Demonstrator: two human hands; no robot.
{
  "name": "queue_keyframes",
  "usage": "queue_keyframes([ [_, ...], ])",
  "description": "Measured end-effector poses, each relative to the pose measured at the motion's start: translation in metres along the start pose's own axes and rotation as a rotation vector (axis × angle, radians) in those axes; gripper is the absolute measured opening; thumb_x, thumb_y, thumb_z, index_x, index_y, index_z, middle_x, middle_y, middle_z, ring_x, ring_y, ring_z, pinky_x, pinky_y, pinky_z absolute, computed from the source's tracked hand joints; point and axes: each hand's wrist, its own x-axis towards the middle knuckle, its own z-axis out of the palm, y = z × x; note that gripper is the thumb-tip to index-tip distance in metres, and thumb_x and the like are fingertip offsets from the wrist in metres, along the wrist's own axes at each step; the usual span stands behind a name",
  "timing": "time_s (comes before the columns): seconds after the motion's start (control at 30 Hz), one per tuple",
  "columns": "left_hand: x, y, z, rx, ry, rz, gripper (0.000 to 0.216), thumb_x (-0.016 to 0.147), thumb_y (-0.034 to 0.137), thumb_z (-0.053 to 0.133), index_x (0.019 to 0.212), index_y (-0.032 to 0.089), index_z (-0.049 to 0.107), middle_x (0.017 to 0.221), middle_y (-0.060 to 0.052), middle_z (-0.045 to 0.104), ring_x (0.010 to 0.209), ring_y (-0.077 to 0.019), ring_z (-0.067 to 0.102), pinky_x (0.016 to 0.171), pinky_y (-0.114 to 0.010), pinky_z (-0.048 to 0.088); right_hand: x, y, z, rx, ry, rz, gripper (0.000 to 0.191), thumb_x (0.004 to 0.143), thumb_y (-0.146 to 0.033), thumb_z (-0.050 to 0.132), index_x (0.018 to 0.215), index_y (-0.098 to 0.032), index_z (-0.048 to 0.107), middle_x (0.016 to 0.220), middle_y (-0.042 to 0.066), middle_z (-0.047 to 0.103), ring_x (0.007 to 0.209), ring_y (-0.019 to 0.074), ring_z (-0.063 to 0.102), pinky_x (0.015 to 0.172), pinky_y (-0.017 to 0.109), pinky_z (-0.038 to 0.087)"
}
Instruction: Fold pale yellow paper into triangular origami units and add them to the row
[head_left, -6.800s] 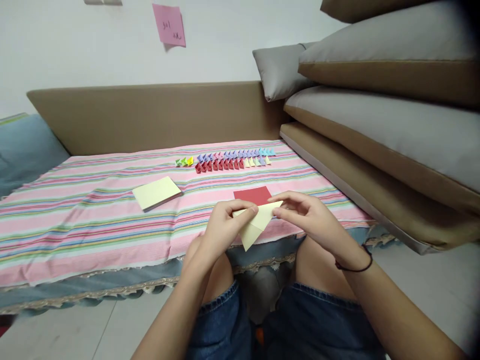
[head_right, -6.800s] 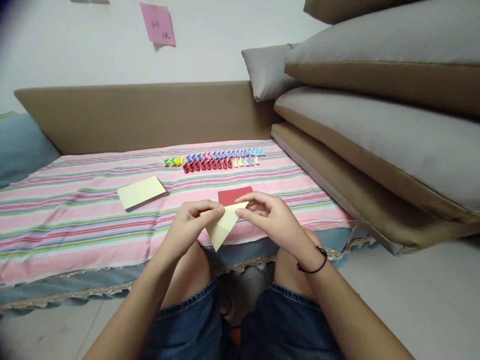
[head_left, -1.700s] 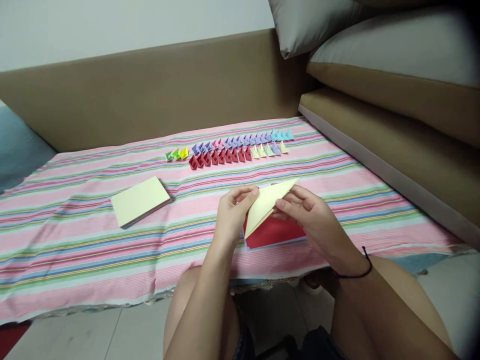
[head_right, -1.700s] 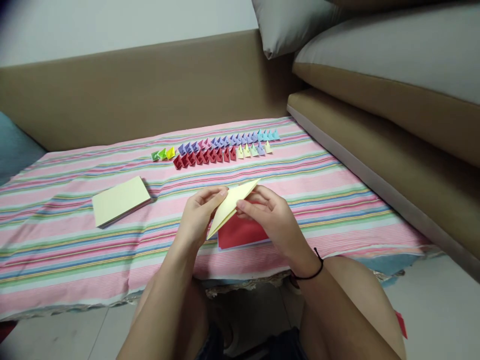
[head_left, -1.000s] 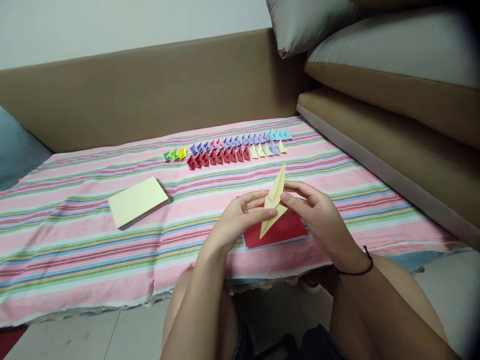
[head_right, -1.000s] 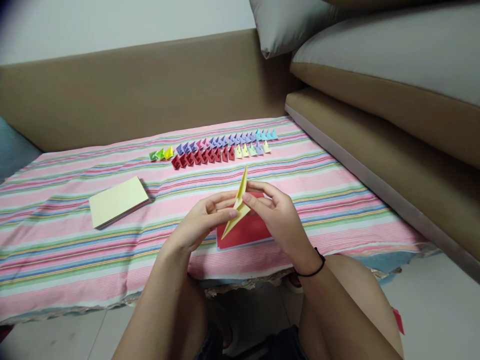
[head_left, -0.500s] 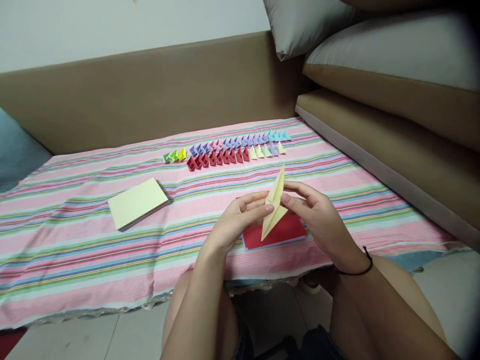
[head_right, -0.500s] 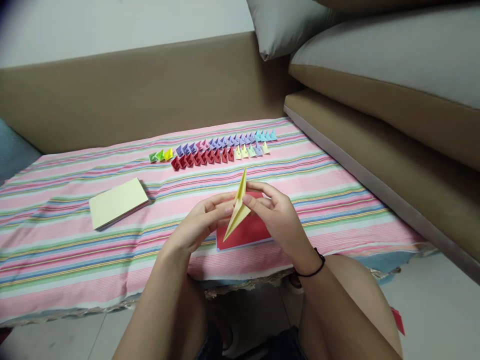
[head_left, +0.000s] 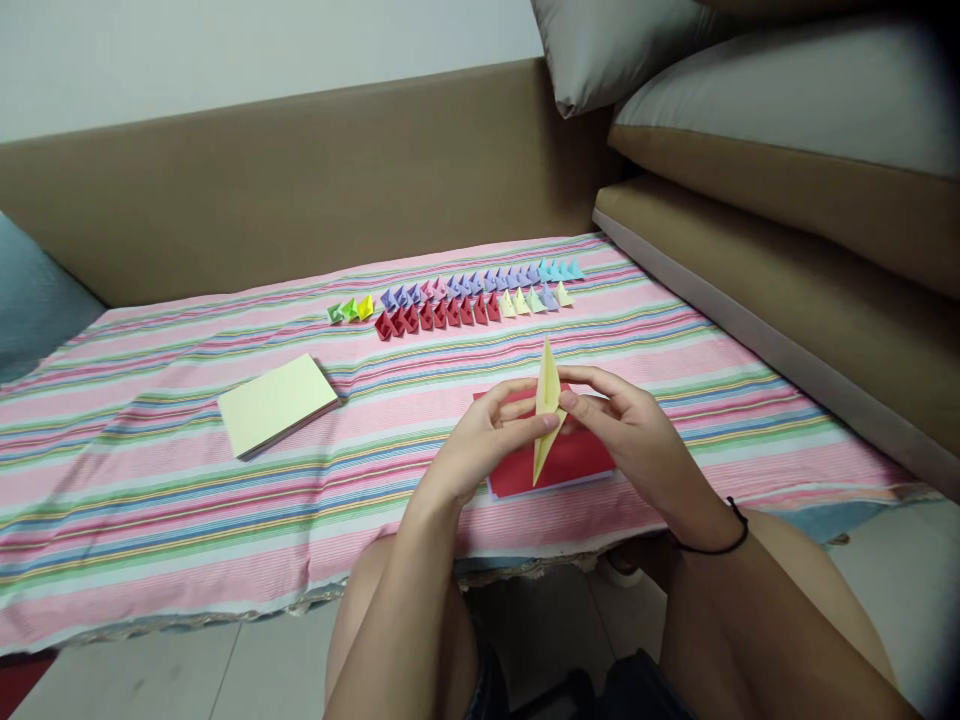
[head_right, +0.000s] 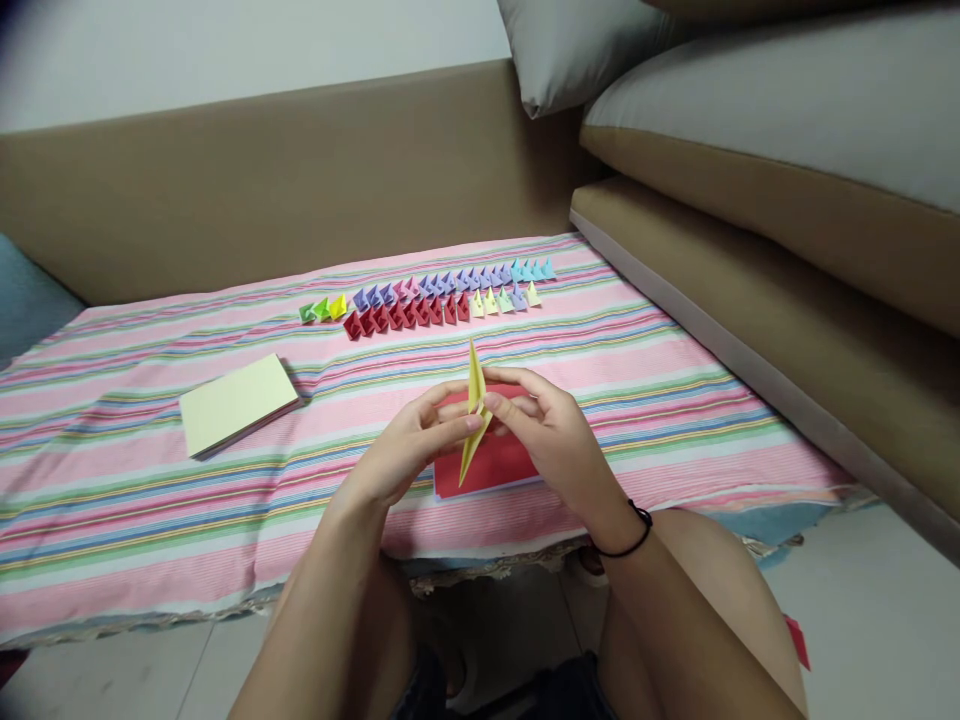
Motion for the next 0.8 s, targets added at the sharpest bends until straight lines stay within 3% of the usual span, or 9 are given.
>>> queue_keyframes([
  [0.27, 0.0012, -0.0019, 0.0014, 0.005, 0.005, 0.019, 0.053, 0.069, 0.026, 0.074, 0.115, 0.016, 0.051, 0.105, -0.013, 0.068, 0.097, -0.0248, 0.065, 0.094, -0.041, 0.041, -0.0007, 0.0007, -0.0015, -0.037, 0.008, -0.036, 0.034, 0.084, -0.035, 0.057, 0.117, -0.024, 0.06, 0.11, 0.003, 0.067, 0.082, 0.0162, 0.067, 0.072, 0.028, 0.055],
  [0.43, 0.0037, -0.0033, 0.0041, 0.01, 0.068, 0.03, 0.054, 0.065, 0.027, 0.076, 0.112, 0.016, 0.051, 0.105, -0.013, 0.068, 0.095, -0.024, 0.066, 0.092, -0.041, 0.043, 0.0, 0.0024, -0.0011, -0.042, -0.002, -0.071, 0.031, 0.088, -0.034, 0.052, 0.117, -0.027, 0.059, 0.118, 0.003, 0.062, 0.095, 0.0182, 0.063, 0.076, 0.028, 0.054],
  [0.67, 0.0036, -0.0031, 0.0075, 0.005, 0.134, 0.052, 0.045, 0.071, 0.031, 0.071, 0.11, 0.015, 0.054, 0.091, -0.009, 0.071, 0.082, -0.0196, 0.067, 0.075, -0.031, 0.05, -0.0008, 0.0008, -0.0001, -0.127, 0.033, -0.124, 0.03, 0.09, -0.032, 0.049, 0.117, -0.027, 0.061, 0.118, 0.001, 0.062, 0.111, 0.0186, 0.055, 0.095, 0.031, 0.044],
  [0.8, 0.0057, -0.0066, 0.0042, 0.015, 0.239, 0.07, 0.037, 0.071, 0.032, 0.069, 0.103, 0.016, 0.06, 0.083, -0.005, 0.07, 0.073, -0.0161, 0.065, 0.063, -0.025, 0.049, -0.0026, -0.0016, 0.0023, -0.117, 0.034, -0.119, 0.03, 0.087, -0.032, 0.053, 0.115, -0.027, 0.062, 0.115, 0.001, 0.064, 0.107, 0.0195, 0.058, 0.09, 0.031, 0.047],
])
